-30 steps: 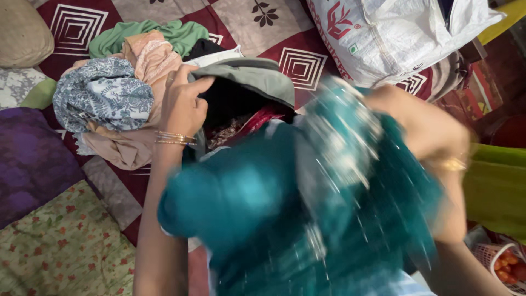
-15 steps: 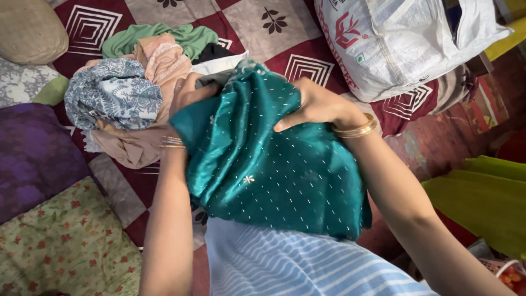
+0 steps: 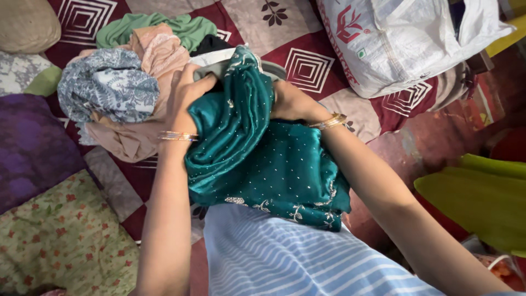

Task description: The person packs a backpack by placing a red and white patterned dress and a teal patterned dress inside.

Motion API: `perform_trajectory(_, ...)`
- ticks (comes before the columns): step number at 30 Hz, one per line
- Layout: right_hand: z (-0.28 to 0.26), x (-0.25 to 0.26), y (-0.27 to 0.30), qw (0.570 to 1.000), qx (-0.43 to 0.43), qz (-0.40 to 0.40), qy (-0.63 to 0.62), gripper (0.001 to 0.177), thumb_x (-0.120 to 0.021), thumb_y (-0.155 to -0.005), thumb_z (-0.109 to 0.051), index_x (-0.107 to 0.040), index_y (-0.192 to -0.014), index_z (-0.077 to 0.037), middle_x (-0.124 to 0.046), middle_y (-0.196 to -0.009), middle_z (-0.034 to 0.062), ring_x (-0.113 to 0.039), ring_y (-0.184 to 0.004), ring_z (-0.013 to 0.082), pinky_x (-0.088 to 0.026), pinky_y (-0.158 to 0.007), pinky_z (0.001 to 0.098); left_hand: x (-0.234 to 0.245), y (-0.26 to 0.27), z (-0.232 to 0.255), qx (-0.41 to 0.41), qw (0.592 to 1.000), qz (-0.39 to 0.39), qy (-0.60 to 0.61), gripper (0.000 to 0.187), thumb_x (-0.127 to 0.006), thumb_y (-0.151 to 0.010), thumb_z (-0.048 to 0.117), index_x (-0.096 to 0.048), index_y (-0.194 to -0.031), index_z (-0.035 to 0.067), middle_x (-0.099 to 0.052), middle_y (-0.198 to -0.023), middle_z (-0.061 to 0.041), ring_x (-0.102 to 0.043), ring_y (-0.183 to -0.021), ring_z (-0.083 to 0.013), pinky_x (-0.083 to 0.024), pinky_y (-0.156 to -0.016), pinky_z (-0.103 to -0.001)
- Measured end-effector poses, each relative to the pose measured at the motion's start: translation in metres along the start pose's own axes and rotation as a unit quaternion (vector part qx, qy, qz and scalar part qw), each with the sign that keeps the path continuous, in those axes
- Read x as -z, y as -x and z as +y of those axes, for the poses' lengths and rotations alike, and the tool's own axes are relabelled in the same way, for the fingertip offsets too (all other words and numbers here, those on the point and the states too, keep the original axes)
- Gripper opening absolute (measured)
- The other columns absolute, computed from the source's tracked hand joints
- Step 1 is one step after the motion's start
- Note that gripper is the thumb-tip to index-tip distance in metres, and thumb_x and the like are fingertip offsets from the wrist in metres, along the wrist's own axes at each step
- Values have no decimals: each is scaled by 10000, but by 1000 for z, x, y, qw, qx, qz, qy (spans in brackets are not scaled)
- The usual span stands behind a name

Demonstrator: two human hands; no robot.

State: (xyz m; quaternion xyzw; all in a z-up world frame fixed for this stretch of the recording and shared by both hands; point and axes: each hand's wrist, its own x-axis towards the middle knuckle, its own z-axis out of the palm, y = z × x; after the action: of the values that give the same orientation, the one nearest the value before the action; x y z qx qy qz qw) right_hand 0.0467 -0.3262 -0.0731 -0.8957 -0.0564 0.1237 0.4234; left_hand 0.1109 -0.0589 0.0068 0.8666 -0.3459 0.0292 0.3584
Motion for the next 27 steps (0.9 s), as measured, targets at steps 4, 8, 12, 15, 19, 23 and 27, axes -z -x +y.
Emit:
perform_trajectory(4,-6,-9,4,938,88,-60,-330,543,-828,-815,-211,-569,-1269,-66,-692,-1177,85,-664,-1091,134,-585,-929,318,-5,-1,-5,4,1000,-6,-15,289,-698,-887,176,-749,-1149,66,-613,-1239,-119,-563,-1107,-389,-487,-943,-442)
perform_trajectory(8,-3,-33,-2,999,4,20,-45,461,-843,-824,-226,-668,-1198,-21,-742,-1075,177,-717,-997,229,-566,-906,359,-8,4,-7,-6,1000,9,6,291,-710,-891,189,-750,-1153,70,-587,-1295,-141,-566,-1110,-392,-480,-932,-439)
perform_trajectory(12,44,-49,-34,988,123,26,-91,429,-793,-845,-123,-680,-1250,-34,-738,-1203,124,-695,-1099,211,-555,-962,355,-5,13,-5,-54,998,17,1,401,-637,-788,-26,-743,-1166,57,-566,-1350,-166,-550,-1183,-420,-477,-981,-450)
perform_trajectory(15,96,-61,-49,951,78,7,-298,496,-781,-822,-75,-654,-1300,-37,-712,-1240,111,-668,-1144,211,-531,-1000,349,-6,14,-3,-55,998,9,-18,507,-588,-696,-138,-738,-1149,33,-555,-1352,-184,-541,-1170,-437,-473,-980,-468)
perform_trajectory(19,136,-79,-70,886,22,-50,-460,414,-719,-859,-53,-689,-1272,-39,-721,-1249,97,-695,-1136,207,-569,-977,342,-9,13,5,-43,998,6,-38,477,-590,-725,-153,-746,-1139,25,-551,-1348,-184,-541,-1162,-440,-467,-993,-479)
perform_trajectory(23,155,-88,-75,899,16,-90,-429,388,-720,-867,-70,-694,-1254,-48,-722,-1232,97,-692,-1122,212,-567,-969,343,3,14,23,-35,999,15,-14,459,-594,-719,-135,-735,-1121,37,-552,-1367,-182,-551,-1169,-425,-472,-1006,-467)
perform_trajectory(27,176,-89,-73,924,27,-106,-366,362,-720,-875,-87,-698,-1235,-56,-724,-1215,97,-690,-1107,216,-565,-960,345,21,54,61,16,996,92,-11,349,-677,-863,-46,-739,-1189,63,-549,-1267,-165,-570,-1163,-383,-472,-1018,-464)
